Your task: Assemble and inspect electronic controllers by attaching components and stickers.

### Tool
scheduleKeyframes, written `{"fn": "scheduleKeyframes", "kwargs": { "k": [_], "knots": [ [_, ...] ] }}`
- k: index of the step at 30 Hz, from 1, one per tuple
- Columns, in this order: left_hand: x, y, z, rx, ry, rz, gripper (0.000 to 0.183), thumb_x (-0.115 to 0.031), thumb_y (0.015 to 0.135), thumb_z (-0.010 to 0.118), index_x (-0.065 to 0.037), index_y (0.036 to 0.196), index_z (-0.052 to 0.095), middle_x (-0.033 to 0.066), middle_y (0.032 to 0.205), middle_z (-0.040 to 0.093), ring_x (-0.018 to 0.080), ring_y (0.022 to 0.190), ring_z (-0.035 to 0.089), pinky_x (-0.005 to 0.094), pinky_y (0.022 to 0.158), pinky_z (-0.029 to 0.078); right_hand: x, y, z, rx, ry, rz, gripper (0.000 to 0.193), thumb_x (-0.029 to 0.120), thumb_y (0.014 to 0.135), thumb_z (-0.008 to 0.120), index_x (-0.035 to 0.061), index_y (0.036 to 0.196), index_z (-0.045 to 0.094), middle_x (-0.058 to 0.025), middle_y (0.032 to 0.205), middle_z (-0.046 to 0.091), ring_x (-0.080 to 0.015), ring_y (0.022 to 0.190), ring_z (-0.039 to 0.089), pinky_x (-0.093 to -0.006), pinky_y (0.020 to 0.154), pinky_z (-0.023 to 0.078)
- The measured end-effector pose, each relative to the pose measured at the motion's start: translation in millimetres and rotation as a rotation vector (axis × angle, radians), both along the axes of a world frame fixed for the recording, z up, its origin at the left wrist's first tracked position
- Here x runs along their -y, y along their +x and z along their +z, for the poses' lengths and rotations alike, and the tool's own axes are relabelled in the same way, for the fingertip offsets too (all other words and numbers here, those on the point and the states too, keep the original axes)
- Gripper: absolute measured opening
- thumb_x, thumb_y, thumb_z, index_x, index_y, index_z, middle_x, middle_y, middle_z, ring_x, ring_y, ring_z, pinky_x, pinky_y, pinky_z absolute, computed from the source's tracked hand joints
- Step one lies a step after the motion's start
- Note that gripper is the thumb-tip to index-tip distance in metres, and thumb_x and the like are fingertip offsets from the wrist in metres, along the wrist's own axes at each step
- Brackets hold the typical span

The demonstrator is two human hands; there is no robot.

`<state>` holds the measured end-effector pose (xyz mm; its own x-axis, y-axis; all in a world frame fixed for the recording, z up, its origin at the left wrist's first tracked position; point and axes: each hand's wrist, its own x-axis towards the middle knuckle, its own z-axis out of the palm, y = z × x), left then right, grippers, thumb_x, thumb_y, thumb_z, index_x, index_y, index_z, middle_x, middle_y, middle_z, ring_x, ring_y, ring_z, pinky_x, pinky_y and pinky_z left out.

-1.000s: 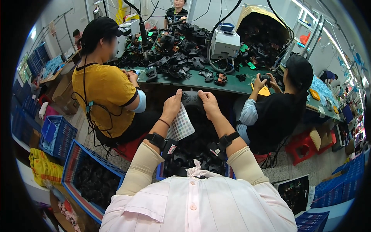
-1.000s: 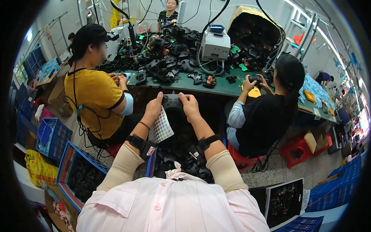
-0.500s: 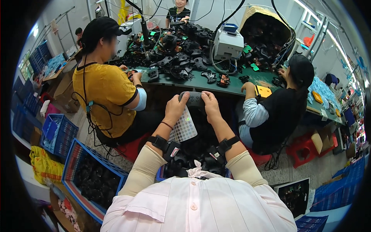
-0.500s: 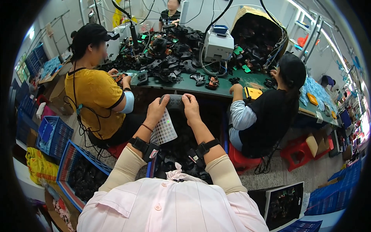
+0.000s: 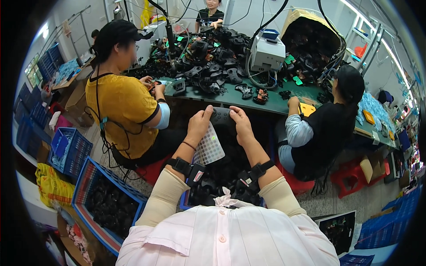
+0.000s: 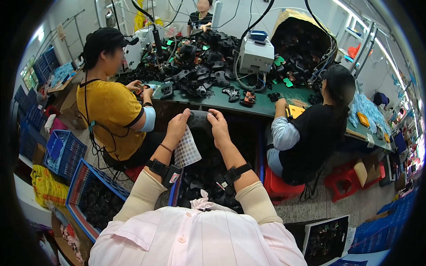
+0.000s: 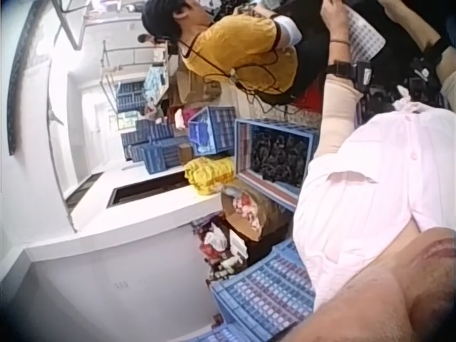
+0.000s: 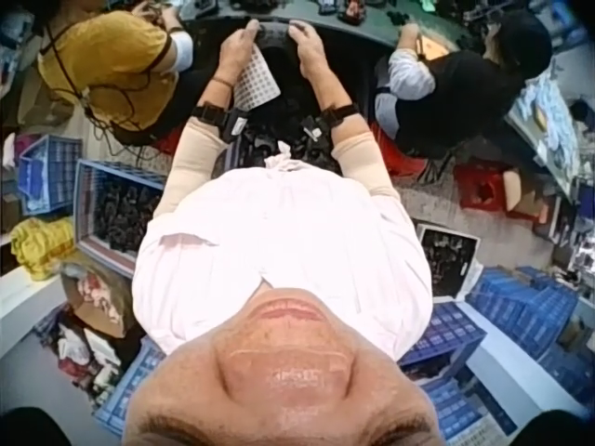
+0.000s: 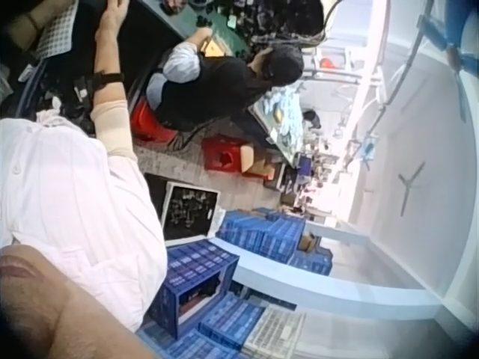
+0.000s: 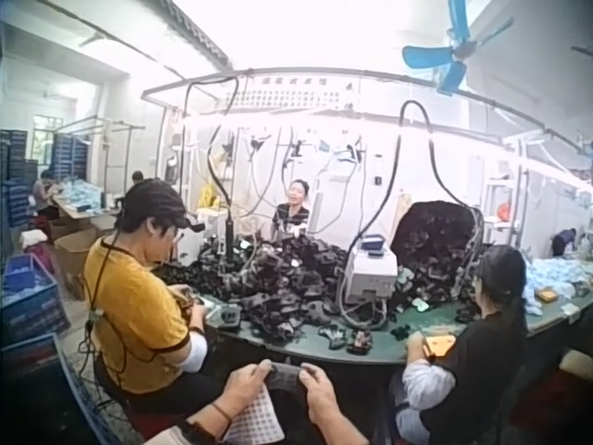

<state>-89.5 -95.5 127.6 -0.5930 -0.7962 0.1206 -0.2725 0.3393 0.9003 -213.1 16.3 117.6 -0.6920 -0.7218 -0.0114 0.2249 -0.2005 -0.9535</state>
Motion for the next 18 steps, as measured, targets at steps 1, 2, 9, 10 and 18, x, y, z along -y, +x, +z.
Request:
{"fn": "scheduleKeyframes", "kwargs": {
  "k": [1,2,9,10,18],
  "knots": [
    [0.8,-1.3,-2.4,-0.003,-0.023,-0.01,0.064,-0.062,0.081,0.051,0.001,0.078,0.061,0.0181,0.071,0.062,0.0329,0.073,0.062,0.0382,0.067,0.046,-3.0,1.7,4.5,0.061,-0.01,0.052,0.031,0.015,0.091,0.053,0.0045,0.12,0.052,-0.0048,0.103,0.057,-0.0107,0.094,0.054,-0.0244,0.081,0.045],
    [3.9,-2.4,-5.8,-0.018,-0.033,0.003,0.062,-0.06,0.081,0.053,0.001,0.079,0.062,0.0169,0.07,0.062,0.0304,0.072,0.062,0.0371,0.066,0.046,-3.9,3.5,8.7,0.067,-0.006,0.065,0.032,0.015,0.091,0.05,0.0048,0.122,0.051,-0.0051,0.106,0.057,-0.0113,0.095,0.053,-0.0241,0.083,0.044],
    [13.8,-14.9,-15.9,-0.227,0.124,0.036,0.06,-0.054,0.088,0.05,0.003,0.072,0.061,0.0068,0.061,0.055,0.0143,0.06,0.052,0.0303,0.059,0.042,5.4,-5.3,4.4,-0.097,-0.057,0.062,0.042,0.013,0.084,0.062,-0.0004,0.121,0.05,-0.0111,0.114,0.054,-0.0155,0.105,0.051,-0.0269,0.089,0.043],
    [15.3,-14.7,-16.4,-0.144,0.098,0.035,0.057,-0.052,0.087,0.053,0.003,0.073,0.061,0.0061,0.062,0.055,0.013,0.061,0.052,0.0298,0.059,0.042,2.9,-8.0,5.2,-0.107,-0.002,0.047,0.047,0.012,0.08,0.067,-0.0019,0.121,0.048,-0.0126,0.115,0.053,-0.0161,0.106,0.05,-0.0278,0.09,0.042],
    [24.5,-8.1,-27.5,-0.197,0.189,-0.044,0.044,-0.044,0.082,0.065,0.0,0.081,0.061,0.0012,0.068,0.055,0.0083,0.065,0.049,0.0268,0.058,0.041,6.3,-10.1,-14.1,0.265,0.065,0.341,0.049,0.026,0.079,0.072,0.0053,0.118,0.048,-0.0108,0.109,0.056,-0.021,0.099,0.057,-0.0378,0.084,0.051]
  ]
}}
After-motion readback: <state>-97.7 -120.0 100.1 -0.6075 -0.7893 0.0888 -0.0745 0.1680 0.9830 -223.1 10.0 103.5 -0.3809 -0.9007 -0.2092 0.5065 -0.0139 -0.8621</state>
